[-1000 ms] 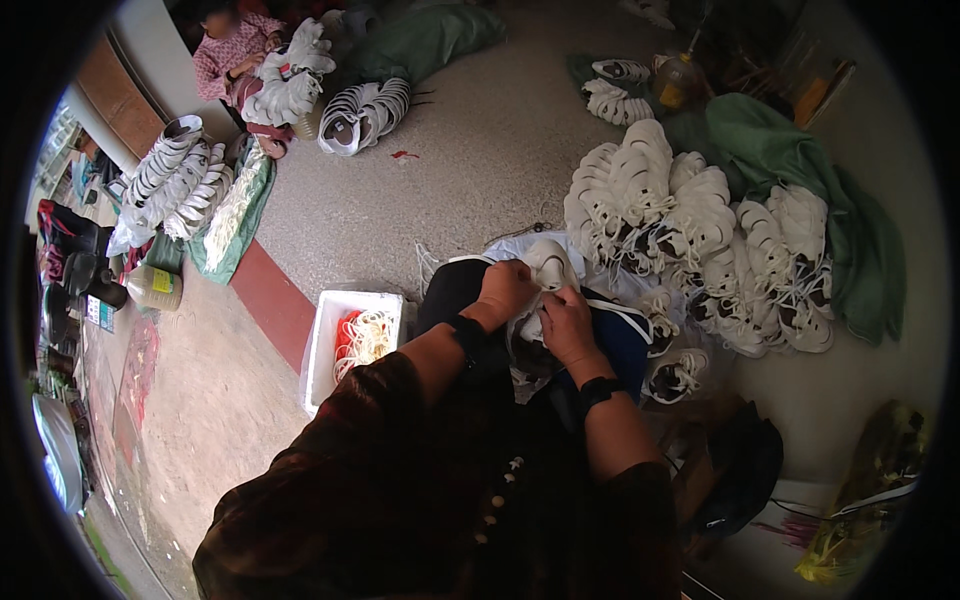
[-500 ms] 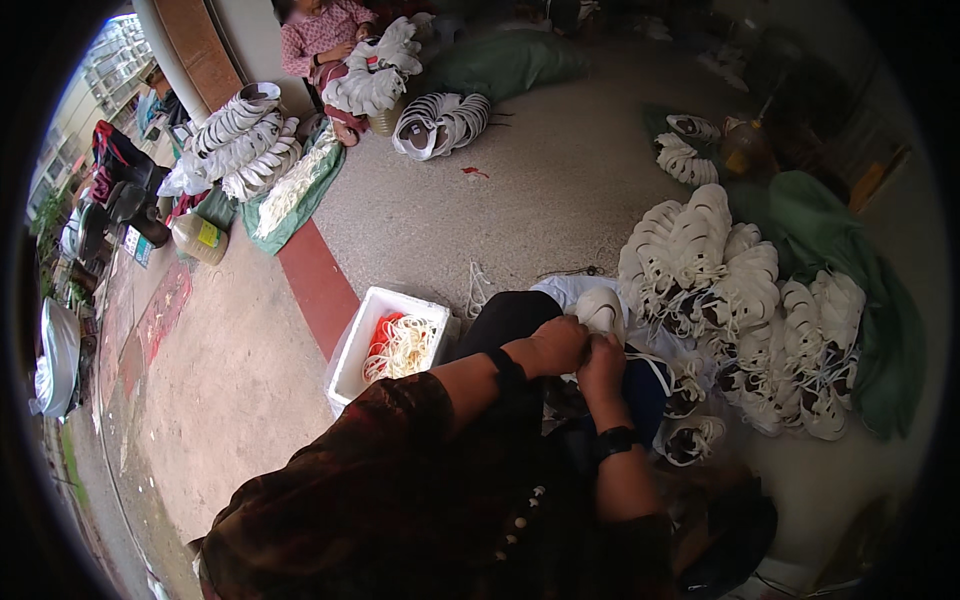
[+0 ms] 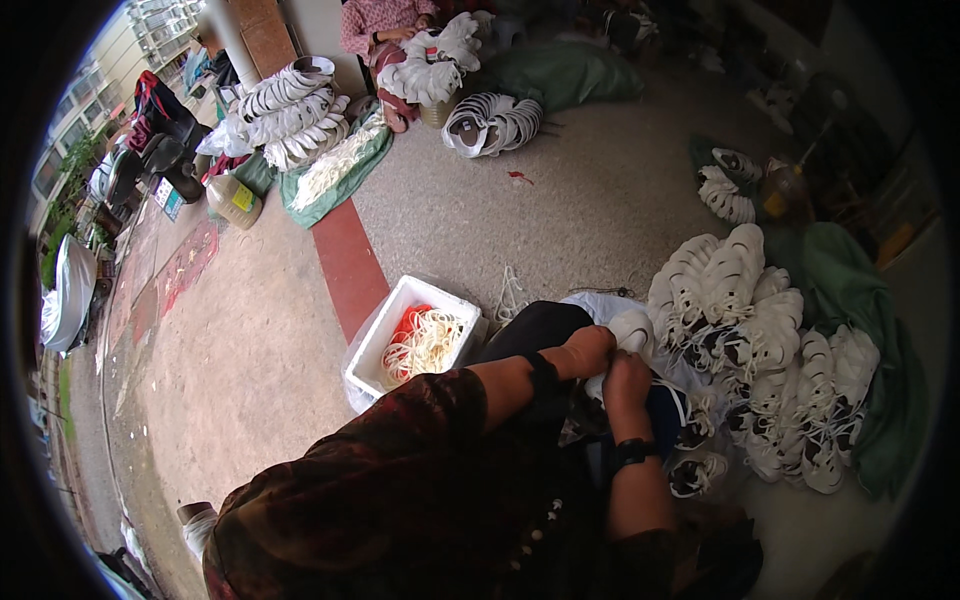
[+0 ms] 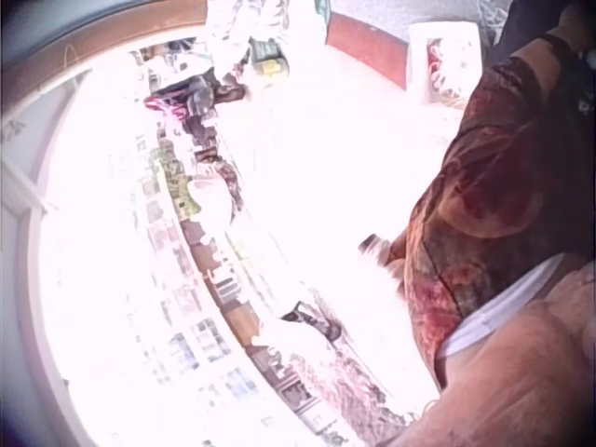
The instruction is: The recorder is lacing white sneakers while sitting on the floor in a shoe manufacturing area.
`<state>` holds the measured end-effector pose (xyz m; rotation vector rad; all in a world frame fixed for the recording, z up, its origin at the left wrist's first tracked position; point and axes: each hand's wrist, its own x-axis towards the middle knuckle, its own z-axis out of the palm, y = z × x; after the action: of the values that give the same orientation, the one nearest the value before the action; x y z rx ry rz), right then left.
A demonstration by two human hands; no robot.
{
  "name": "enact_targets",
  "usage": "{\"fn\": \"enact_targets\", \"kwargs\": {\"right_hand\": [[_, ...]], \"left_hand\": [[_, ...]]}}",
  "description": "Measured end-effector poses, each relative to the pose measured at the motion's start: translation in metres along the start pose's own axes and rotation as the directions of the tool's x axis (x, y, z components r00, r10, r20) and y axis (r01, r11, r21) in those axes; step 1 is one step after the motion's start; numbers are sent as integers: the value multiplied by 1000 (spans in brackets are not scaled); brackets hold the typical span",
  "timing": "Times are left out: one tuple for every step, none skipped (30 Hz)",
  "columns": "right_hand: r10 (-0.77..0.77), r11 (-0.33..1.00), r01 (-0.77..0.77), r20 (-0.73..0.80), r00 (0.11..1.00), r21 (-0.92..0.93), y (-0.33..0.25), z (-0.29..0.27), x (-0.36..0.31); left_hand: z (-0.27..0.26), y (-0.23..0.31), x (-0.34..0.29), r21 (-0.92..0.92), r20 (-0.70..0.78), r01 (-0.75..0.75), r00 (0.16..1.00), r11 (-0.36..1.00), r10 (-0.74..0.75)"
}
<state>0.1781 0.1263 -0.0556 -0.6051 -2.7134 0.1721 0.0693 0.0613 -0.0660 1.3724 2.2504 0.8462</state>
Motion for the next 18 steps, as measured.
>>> {"fn": "enact_targets", "kwargs": {"right_hand": [[1,1000,-1,11,1000,-19,0,0,1],[0,999,0,23,1000,-35,-3,-2,1],[2,1000,-1,28,1000,-31,-6,-4,0],[-12,1000,13,15,1000,-24,-8,-6,-2],[-26,999,26,-2,1000,-22,-9,-8,-3],[-24,999,24,-2,1000,-23,-9,-8,-3],[-70,997,70,-16,997,-10,-10,-7,-2],[-108,994,108,-33,994,-3,-9,-10,-2],[-96,995,96,-35,995,-9,-9,-12,-1],[-102,995,102,-4,995,-23,-10,-14,0],[-103,994,104,30,994,-36,-10,-14,1],[-92,995,93,41,995,-39,-10,-16,1],[-68,997,70,40,997,-44,-8,-18,1],[-99,995,100,49,994,-13,-7,-21,1],[-122,992,121,65,990,17,-7,-25,-2],[-132,991,131,74,988,12,-9,-26,0],[-136,991,136,93,986,5,-10,-28,-1],[-138,990,140,95,986,-11,-10,-27,0]], "left_hand": [[0,2,-2,20,-40,18,999,1000,-18],[-3,5,-6,40,-80,40,996,998,-37],[-4,6,-10,41,-76,45,996,998,-42],[-4,7,-14,-20,-141,70,987,997,-72],[-4,10,-16,-83,-206,85,973,993,-100],[-3,8,-15,-84,-205,84,974,993,-100],[-3,4,-14,-84,-180,101,977,991,-114],[-3,4,-11,-84,-150,109,981,990,-121],[-4,5,-9,-84,-142,99,984,991,-110],[-5,4,-8,-71,-117,95,988,993,-103],[-5,3,-7,-57,-89,91,991,994,-96],[-4,3,-5,-13,-70,74,995,997,-74],[-2,3,-3,-11,-51,59,997,998,-59],[-1,2,-3,18,-80,45,996,999,-43],[1,1,-6,43,-98,31,995,999,-26],[-1,-5,-6,21,-100,-7,995,1000,9],[-3,-7,-8,-11,-94,-42,995,999,41],[-6,-5,-10,-34,-93,-35,995,999,32]]}}
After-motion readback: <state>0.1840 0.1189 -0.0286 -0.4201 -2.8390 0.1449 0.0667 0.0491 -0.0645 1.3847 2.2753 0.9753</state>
